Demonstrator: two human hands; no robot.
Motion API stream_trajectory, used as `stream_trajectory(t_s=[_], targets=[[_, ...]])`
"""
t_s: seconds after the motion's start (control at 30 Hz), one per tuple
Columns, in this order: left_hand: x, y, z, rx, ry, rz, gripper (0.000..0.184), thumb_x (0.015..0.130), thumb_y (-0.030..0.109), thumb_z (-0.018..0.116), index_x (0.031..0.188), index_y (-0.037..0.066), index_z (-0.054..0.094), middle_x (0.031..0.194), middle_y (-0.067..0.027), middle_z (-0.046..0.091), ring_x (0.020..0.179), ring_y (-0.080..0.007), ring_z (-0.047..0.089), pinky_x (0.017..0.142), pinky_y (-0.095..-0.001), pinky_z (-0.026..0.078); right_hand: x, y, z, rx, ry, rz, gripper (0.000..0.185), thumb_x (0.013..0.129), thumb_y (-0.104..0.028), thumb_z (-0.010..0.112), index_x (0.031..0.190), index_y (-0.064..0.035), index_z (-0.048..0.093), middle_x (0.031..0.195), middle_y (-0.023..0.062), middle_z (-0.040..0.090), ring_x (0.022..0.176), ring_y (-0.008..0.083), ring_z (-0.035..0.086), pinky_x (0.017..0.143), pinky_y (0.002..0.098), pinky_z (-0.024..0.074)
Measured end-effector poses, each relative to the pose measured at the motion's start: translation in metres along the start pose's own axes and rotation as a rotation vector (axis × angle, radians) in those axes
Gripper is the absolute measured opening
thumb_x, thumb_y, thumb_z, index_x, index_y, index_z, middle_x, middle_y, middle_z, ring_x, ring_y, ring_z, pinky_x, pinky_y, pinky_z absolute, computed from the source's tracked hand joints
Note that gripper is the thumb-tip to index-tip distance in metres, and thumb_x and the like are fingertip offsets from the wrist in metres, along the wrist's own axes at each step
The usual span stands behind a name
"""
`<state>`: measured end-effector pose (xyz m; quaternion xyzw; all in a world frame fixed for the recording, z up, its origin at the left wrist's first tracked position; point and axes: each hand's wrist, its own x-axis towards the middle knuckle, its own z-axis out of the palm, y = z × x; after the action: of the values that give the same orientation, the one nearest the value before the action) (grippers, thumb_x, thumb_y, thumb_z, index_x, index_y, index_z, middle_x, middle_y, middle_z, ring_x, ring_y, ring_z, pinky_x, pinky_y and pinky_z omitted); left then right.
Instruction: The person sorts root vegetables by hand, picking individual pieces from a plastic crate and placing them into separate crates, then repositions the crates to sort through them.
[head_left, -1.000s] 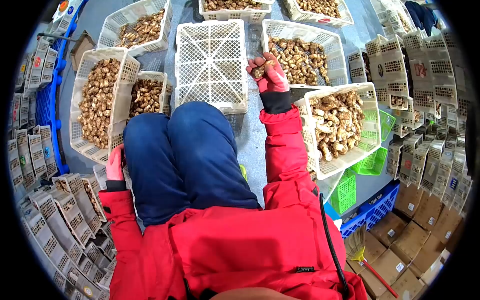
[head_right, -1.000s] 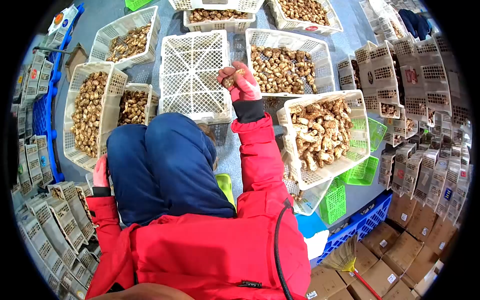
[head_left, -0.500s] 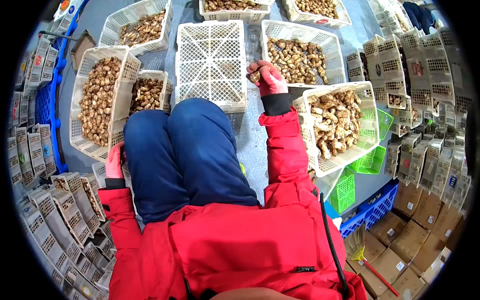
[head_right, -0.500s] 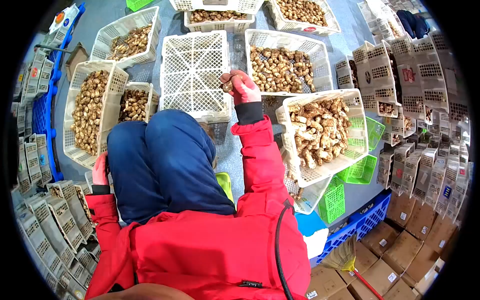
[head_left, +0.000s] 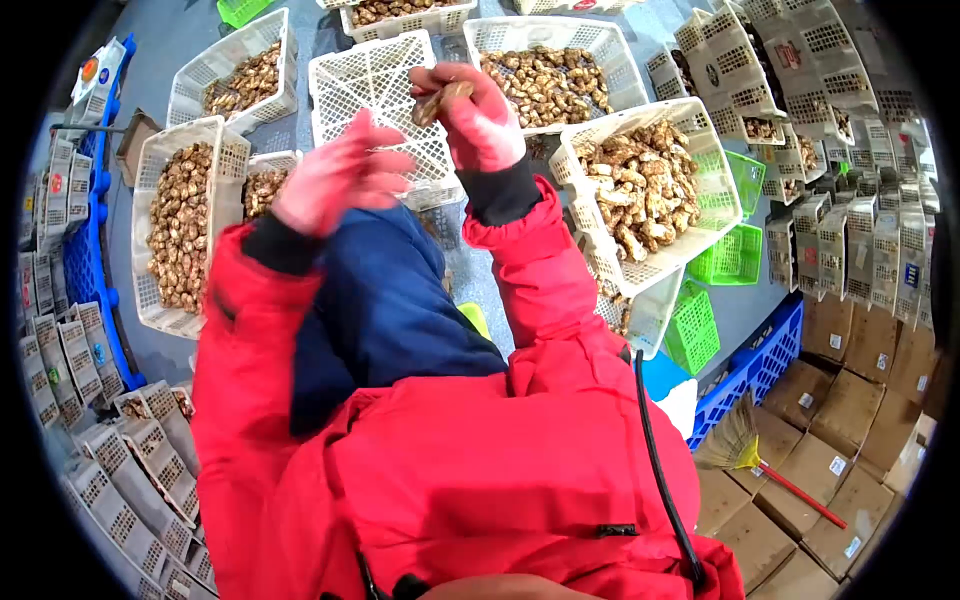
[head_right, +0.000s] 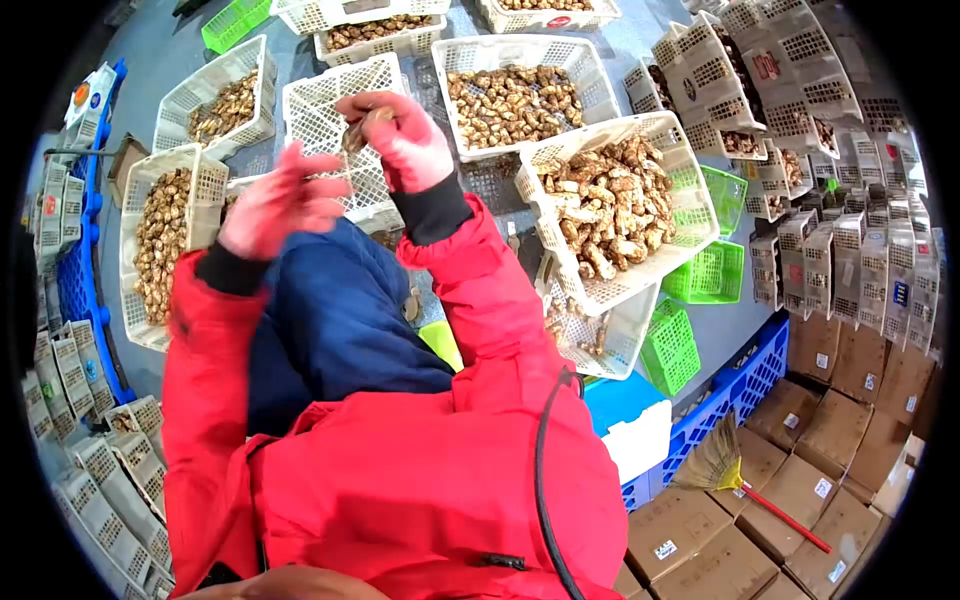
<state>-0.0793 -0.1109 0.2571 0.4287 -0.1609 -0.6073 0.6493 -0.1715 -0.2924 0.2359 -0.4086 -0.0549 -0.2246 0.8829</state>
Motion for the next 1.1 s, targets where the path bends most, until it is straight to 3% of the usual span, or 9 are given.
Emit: stream_trajectory(t_s=[0.07, 0.13, 0.23, 0.3, 0.43, 0.53, 0.8, 0.97, 1.1], targets=[[0.024, -0.017, 0.027, -0.081, 0.027, 0.120, 0.041, 0.092, 0.037, 0.040, 0.116, 0.005, 0.048, 0.100, -0.0093, 0.060, 0.083, -0.0185, 0.060, 0.070, -0.0284, 0.047, -0.015, -0.007, 0.004, -0.162, -0.053, 0.122, 0.037, 0.082, -0.010, 0.056, 0.116, 0.0024, 0.049, 0.102, 0.0085, 0.058, 0.083, 0.0107, 0.053, 0.077, 0.0226, 0.0414], [0.030, -0.024, 0.051, 0.050, 0.327, 0.080, 0.039, 0.092, 0.038, 0.042, 0.112, 0.007, 0.051, 0.094, -0.0053, 0.061, 0.077, -0.0138, 0.059, 0.064, -0.0251, 0.046, -0.034, -0.015, 0.007, -0.242, 0.050, 0.165, 0.045, 0.075, -0.004, 0.060, 0.118, 0.0002, 0.050, 0.108, 0.0076, 0.055, 0.096, 0.0142, 0.053, 0.085, 0.0260, 0.0410], [0.028, -0.027, 0.051, 0.149, 0.460, 0.226, 0.030, 0.088, 0.025, 0.054, 0.112, 0.006, 0.052, 0.088, -0.0013, 0.059, 0.071, -0.0091, 0.057, 0.061, -0.0215, 0.044, -0.047, -0.027, 0.004, -1.133, 0.043, -0.141, 0.052, 0.069, -0.009, 0.067, 0.118, -0.0037, 0.051, 0.114, 0.0139, 0.054, 0.106, 0.0262, 0.051, 0.089, 0.0327, 0.0407], [0.027, -0.031, 0.049, 0.278, 0.524, 0.350, 0.030, 0.086, 0.015, 0.057, 0.114, 0.004, 0.051, 0.088, -0.0004, 0.058, 0.072, -0.0079, 0.056, 0.061, -0.0194, 0.042, -0.054, -0.021, 0.002, -1.214, 0.052, -0.148, 0.047, 0.071, -0.013, 0.067, 0.116, -0.0069, 0.053, 0.107, 0.0128, 0.057, 0.099, 0.0273, 0.055, 0.084, 0.0327, 0.0437], [0.024, -0.031, 0.050, 0.380, 0.444, 0.349, 0.031, 0.087, 0.012, 0.055, 0.116, 0.003, 0.050, 0.094, -0.0011, 0.058, 0.081, -0.0083, 0.055, 0.066, -0.0197, 0.043, -0.056, -0.016, 0.003, -1.445, 0.054, -0.095, 0.036, 0.077, -0.018, 0.062, 0.112, -0.0117, 0.056, 0.096, 0.0111, 0.060, 0.087, 0.0264, 0.059, 0.073, 0.0337, 0.0473], [0.015, -0.023, 0.054, 0.143, 0.462, 0.282, 0.033, 0.087, 0.015, 0.054, 0.117, 0.003, 0.049, 0.098, -0.0015, 0.058, 0.083, -0.0090, 0.055, 0.071, -0.0211, 0.044, -0.056, -0.008, 0.003, -1.377, 0.094, 0.003, 0.032, 0.079, -0.022, 0.060, 0.110, -0.0126, 0.057, 0.093, 0.0107, 0.060, 0.083, 0.0261, 0.059, 0.069, 0.0343, 0.0474], [0.007, -0.032, 0.038, 0.196, 0.472, 0.311, 0.037, 0.087, 0.021, 0.055, 0.118, 0.003, 0.049, 0.105, -0.0038, 0.056, 0.089, -0.0118, 0.057, 0.073, -0.0248, 0.045, -0.053, 0.007, 0.011, -1.373, 0.105, 0.002, 0.033, 0.078, -0.021, 0.060, 0.109, -0.0093, 0.056, 0.091, 0.0129, 0.060, 0.082, 0.0281, 0.059, 0.068, 0.0345, 0.0466], [-0.007, -0.031, 0.035, 0.153, 0.379, 0.426, 0.041, 0.085, 0.017, 0.056, 0.121, 0.001, 0.045, 0.110, -0.0046, 0.054, 0.099, -0.0117, 0.052, 0.081, -0.0235, 0.041, -0.045, 0.002, 0.013, -0.634, 0.181, 0.256, 0.026, 0.082, -0.010, 0.056, 0.104, 0.0023, 0.055, 0.082, 0.0041, 0.061, 0.075, 0.0086, 0.055, 0.068, 0.0232, 0.0436], [-0.009, -0.028, 0.041, 0.138, 0.350, 0.401, 0.041, 0.086, 0.013, 0.056, 0.122, -0.001, 0.043, 0.113, -0.0058, 0.052, 0.102, -0.0104, 0.049, 0.086, -0.0242, 0.040, -0.038, -0.008, 0.023, -0.514, 0.156, 0.381, 0.029, 0.083, -0.011, 0.057, 0.108, 0.0032, 0.053, 0.088, 0.0048, 0.061, 0.076, 0.0084, 0.055, 0.069, 0.0222, 0.0441]])
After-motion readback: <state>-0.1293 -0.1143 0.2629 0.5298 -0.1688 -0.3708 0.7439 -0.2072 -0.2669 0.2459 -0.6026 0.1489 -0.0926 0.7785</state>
